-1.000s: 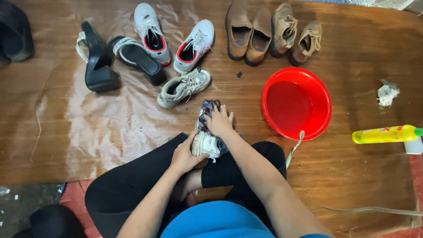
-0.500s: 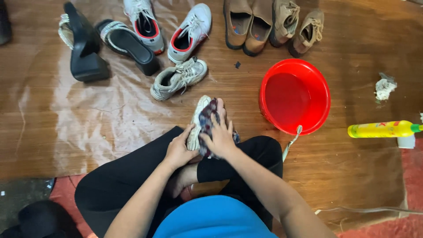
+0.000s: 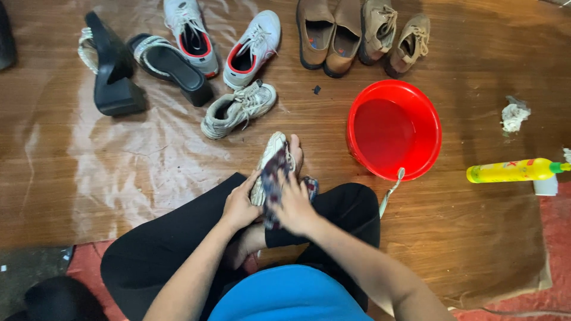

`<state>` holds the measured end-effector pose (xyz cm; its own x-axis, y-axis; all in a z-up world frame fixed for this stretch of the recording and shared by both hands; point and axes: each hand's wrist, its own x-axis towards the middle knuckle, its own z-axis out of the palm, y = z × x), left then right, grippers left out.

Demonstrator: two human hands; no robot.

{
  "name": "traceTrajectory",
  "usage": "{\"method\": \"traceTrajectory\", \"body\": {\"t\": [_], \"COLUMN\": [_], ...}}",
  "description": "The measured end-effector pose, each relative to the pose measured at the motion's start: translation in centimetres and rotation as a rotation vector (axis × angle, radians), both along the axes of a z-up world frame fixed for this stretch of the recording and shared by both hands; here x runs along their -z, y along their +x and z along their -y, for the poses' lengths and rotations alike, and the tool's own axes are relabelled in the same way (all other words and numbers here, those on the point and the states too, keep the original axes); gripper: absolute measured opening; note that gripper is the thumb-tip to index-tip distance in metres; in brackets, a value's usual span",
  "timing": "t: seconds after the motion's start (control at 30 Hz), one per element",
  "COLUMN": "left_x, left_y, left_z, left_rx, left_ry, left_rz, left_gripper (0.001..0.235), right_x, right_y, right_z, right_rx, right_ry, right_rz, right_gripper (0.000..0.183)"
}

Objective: The person sits on the floor and wipes a pair of white sneakers with a cloth, then switches to wiping a pair of brown loafers. A red bowl of water and a bottle of cleaning liquid are nearby.

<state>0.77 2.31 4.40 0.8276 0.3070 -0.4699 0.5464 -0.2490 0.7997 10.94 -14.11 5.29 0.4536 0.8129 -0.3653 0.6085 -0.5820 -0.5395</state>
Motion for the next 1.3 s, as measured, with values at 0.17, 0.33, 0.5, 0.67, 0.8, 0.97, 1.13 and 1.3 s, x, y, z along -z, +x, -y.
{"method": "traceTrajectory", "body": {"t": [0.17, 0.33, 0.5, 0.67, 0.8, 0.97, 1.13, 1.3], "left_x": [0.9, 1.6, -2.7, -2.1, -1.2, 0.0, -0.7, -2.3], "left_y": [0.2, 0.1, 0.4, 0.5, 0.4, 0.3, 0.2, 0.2], "left_z": [0.0, 0.0, 0.0, -0.2, -0.2, 0.0, -0.2, -0.1], "left_rx": [0.014, 0.016, -0.019, 0.007, -0.016, 0.046, 0.014, -0.128], "left_ry": [0.054, 0.065, -0.021, 0.025, 0.014, 0.064, 0.019, -0.111], "left_rz": [0.011, -0.016, -0.023, -0.017, -0.022, -0.010, -0.021, 0.020], "left_gripper": [0.101, 0.097, 0.108, 0.107, 0.100, 0.103, 0.101, 0.100], "right_x": [1.2, 0.1, 3.7, 5.6, 2.5, 4.4, 6.4, 2.7], "right_y": [-0.1, 5.4, 10.4, 8.9, 3.9, -1.4, -3.1, -1.7], "right_z": [0.3, -6.3, -9.2, -7.4, -3.7, 0.9, 4.5, 5.9], "right_rx": [-0.043, 0.064, 0.196, 0.197, 0.193, 0.061, -0.095, 0.078], "right_ry": [0.077, -0.139, -0.345, -0.245, 0.034, 0.228, 0.406, 0.508], "right_rz": [0.097, 0.085, -0.013, 0.062, 0.165, 0.215, 0.286, 0.011], "right_gripper": [0.079, 0.082, 0.090, 0.078, 0.084, 0.076, 0.074, 0.035]}}
